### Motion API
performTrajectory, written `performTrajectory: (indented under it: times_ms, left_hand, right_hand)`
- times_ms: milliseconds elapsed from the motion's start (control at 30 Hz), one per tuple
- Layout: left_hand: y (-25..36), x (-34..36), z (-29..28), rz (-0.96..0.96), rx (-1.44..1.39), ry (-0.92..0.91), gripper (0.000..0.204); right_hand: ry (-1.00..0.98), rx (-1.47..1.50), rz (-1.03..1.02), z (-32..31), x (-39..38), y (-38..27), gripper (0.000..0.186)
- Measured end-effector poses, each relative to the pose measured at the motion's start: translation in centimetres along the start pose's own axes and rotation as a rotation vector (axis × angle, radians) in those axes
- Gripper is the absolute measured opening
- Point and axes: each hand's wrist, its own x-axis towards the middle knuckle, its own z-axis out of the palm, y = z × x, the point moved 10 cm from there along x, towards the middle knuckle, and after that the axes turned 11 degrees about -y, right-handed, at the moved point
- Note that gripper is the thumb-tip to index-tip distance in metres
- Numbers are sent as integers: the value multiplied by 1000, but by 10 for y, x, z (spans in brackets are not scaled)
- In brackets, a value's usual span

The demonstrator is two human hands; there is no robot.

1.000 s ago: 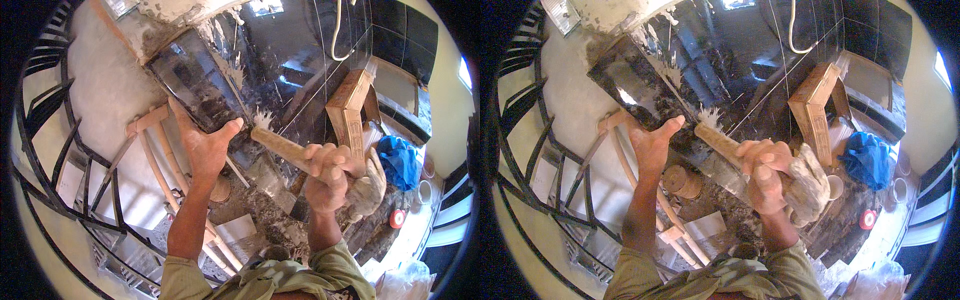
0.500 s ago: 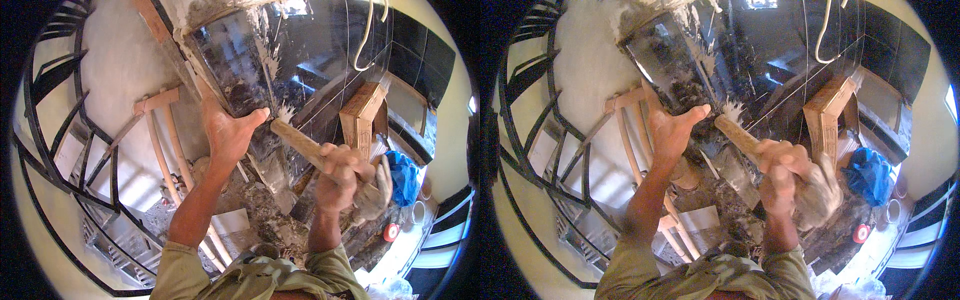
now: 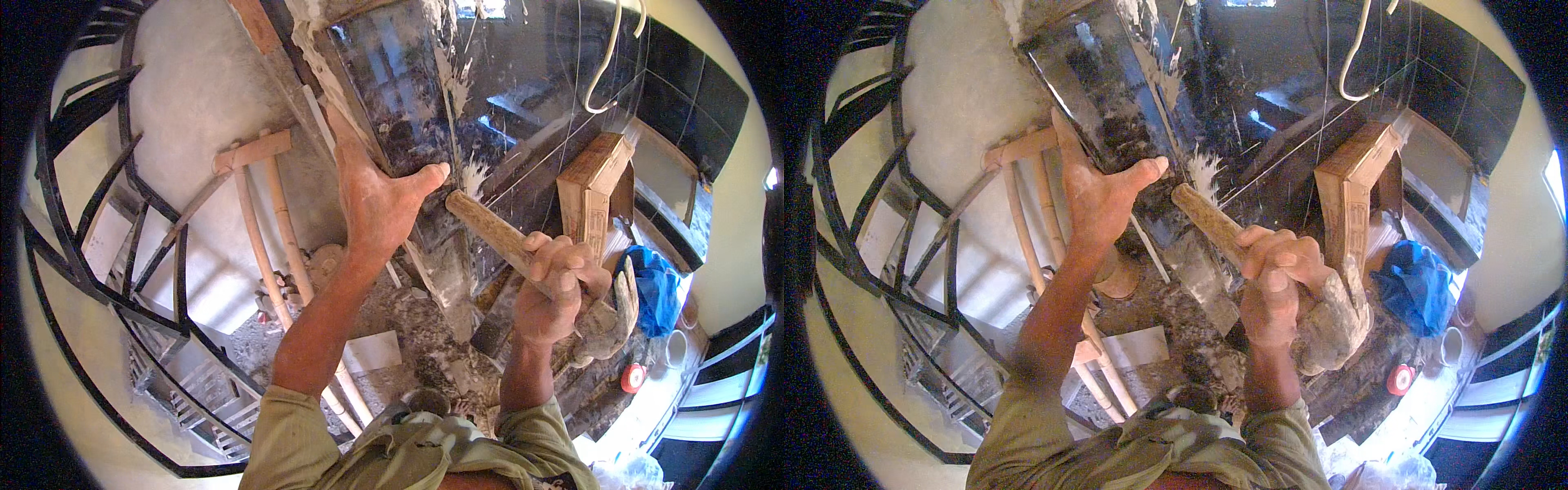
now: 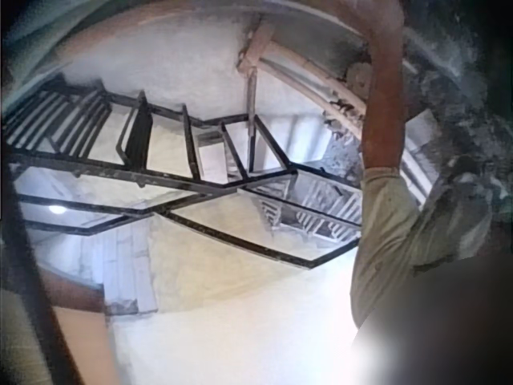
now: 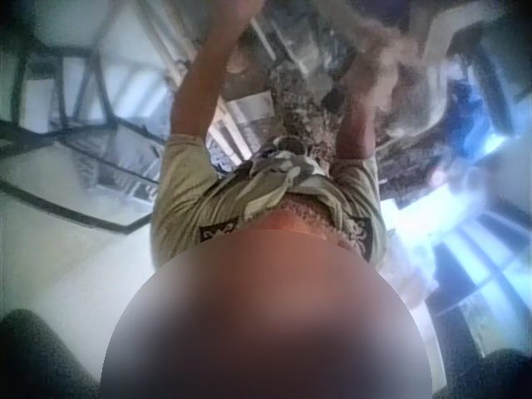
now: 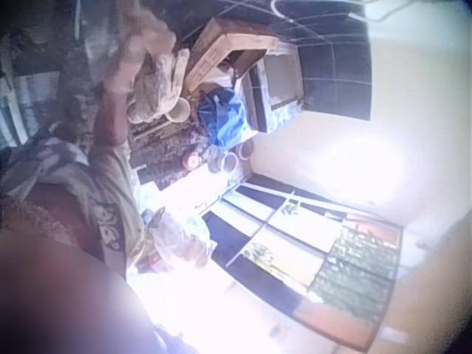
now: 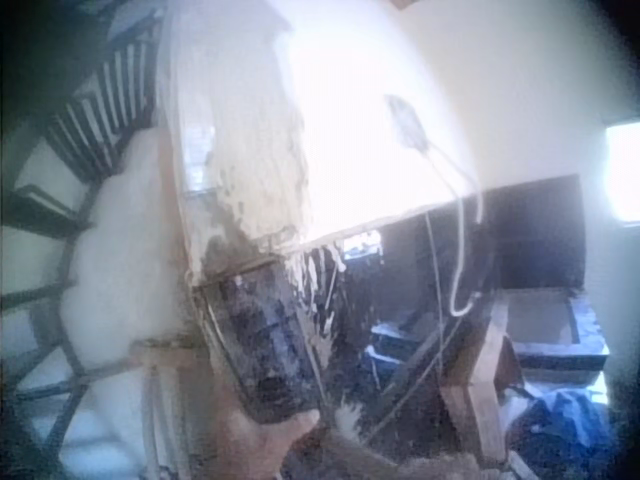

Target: The person installs a large dark tile onto a concrete wall section, using a trowel to apply adhesive or mortar and a hammer to tap the tile into place for proper alignment.

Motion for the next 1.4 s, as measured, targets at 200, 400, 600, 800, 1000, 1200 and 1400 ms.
performTrajectory:
  times_ms: [200,400,600,800,1000,1200,1400]
  left_hand:
    - [-4,1,-6,-7,41,-20,102]
    - [10,-6,-10,-70,402,12,119]
    - [22,-11,-10,25,448,96,121]
    - [19,-13,-12,-17,433,110,121]
    - [16,-10,-14,-188,342,10,122]
    - [21,-13,-19,-158,373,43,120]
    - [21,-13,-18,-173,411,42,115]
  right_hand:
    - [-5,-28,36,4,-3,3,7]
    - [20,-137,38,-1,-7,-6,11]
    - [44,-157,157,-19,-18,6,13]
    - [73,-222,109,-13,-27,-15,17]
    - [95,-234,114,-1,-31,0,17]
    - [116,-184,60,-2,-34,-5,19]
    - [30,-106,36,-3,-35,-2,18]
